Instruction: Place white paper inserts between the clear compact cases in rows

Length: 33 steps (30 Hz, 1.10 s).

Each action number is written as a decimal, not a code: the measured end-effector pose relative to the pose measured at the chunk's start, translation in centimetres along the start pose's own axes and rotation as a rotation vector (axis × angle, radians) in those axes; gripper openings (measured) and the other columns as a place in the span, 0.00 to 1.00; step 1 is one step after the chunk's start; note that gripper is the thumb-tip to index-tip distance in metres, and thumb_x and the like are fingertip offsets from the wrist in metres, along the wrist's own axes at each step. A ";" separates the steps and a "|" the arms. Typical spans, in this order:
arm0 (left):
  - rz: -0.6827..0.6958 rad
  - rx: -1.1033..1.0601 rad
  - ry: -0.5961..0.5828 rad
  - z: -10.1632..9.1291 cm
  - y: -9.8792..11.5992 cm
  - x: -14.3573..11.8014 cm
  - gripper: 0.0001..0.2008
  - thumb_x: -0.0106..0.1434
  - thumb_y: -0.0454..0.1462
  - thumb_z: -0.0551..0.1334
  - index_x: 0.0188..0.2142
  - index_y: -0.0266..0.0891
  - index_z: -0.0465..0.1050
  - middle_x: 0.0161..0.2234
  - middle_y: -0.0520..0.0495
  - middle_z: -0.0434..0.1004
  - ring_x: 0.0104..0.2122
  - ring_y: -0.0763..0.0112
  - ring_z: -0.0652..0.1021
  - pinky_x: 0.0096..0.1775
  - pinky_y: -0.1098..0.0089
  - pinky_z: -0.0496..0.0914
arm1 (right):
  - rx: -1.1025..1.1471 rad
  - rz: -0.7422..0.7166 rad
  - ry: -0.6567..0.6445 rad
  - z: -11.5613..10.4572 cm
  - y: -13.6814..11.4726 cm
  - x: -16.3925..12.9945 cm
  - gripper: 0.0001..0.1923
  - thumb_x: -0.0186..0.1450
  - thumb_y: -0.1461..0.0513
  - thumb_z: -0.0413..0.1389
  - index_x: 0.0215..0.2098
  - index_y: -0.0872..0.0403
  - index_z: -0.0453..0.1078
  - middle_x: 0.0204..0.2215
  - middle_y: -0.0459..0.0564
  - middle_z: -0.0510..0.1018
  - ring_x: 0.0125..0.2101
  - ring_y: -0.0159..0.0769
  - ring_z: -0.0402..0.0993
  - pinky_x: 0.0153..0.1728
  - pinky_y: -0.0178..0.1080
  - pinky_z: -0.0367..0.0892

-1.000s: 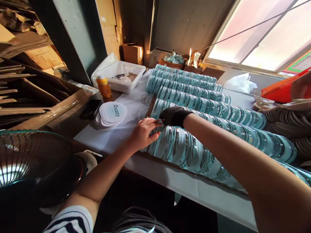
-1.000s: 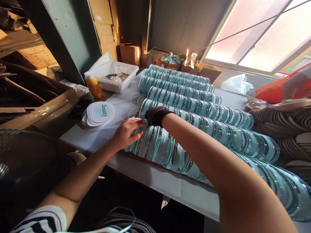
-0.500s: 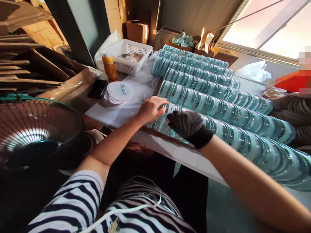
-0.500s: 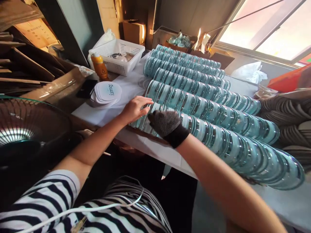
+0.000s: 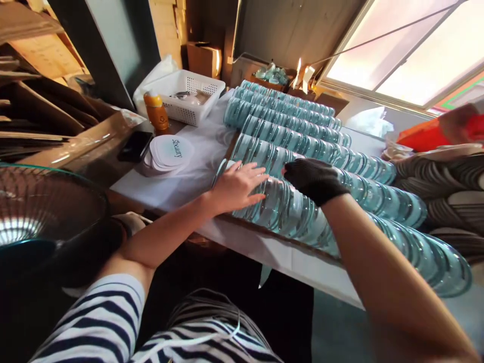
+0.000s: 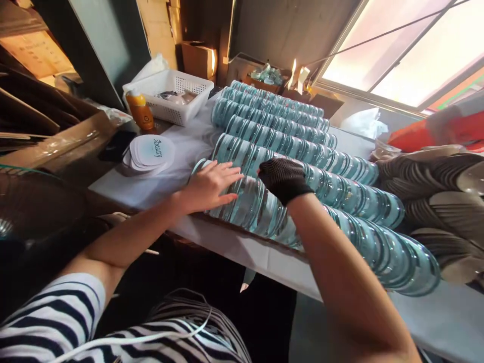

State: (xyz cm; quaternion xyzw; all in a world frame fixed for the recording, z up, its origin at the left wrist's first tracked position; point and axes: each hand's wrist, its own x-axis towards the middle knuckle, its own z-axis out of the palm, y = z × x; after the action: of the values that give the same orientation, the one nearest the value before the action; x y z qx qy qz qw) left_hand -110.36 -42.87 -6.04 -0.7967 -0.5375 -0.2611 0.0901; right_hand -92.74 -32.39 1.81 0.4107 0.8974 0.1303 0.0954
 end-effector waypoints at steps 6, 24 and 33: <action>0.019 -0.032 -0.034 1.5 -0.2 0.1 0.25 0.69 0.51 0.53 0.62 0.45 0.66 0.61 0.46 0.70 0.60 0.54 0.69 0.61 0.45 0.59 | 0.103 -0.467 -0.359 0.8 1.7 8.0 0.16 0.62 0.64 0.52 0.43 0.59 0.78 0.36 0.52 0.82 0.34 0.34 0.74 0.34 0.33 0.64; -0.091 -0.058 -0.059 1.4 -0.4 0.3 0.24 0.65 0.48 0.60 0.59 0.47 0.69 0.60 0.48 0.70 0.60 0.56 0.69 0.62 0.52 0.54 | 0.107 -0.129 0.104 7.7 -7.0 -10.0 0.20 0.70 0.58 0.44 0.41 0.55 0.77 0.33 0.58 0.81 0.33 0.42 0.76 0.28 0.38 0.54; 0.023 -0.061 -0.088 0.9 3.2 2.9 0.25 0.67 0.46 0.60 0.61 0.42 0.66 0.64 0.43 0.64 0.65 0.56 0.63 0.65 0.51 0.53 | 0.168 0.070 0.117 5.1 -0.6 -8.4 0.23 0.72 0.54 0.41 0.45 0.52 0.77 0.40 0.57 0.82 0.37 0.43 0.77 0.32 0.37 0.61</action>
State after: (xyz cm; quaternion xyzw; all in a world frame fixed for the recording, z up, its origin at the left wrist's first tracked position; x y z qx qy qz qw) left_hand -106.30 -41.44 -4.86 -0.8159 -0.5235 -0.2413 0.0449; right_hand -86.33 -38.37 -2.67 0.4400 0.8943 0.0816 0.0035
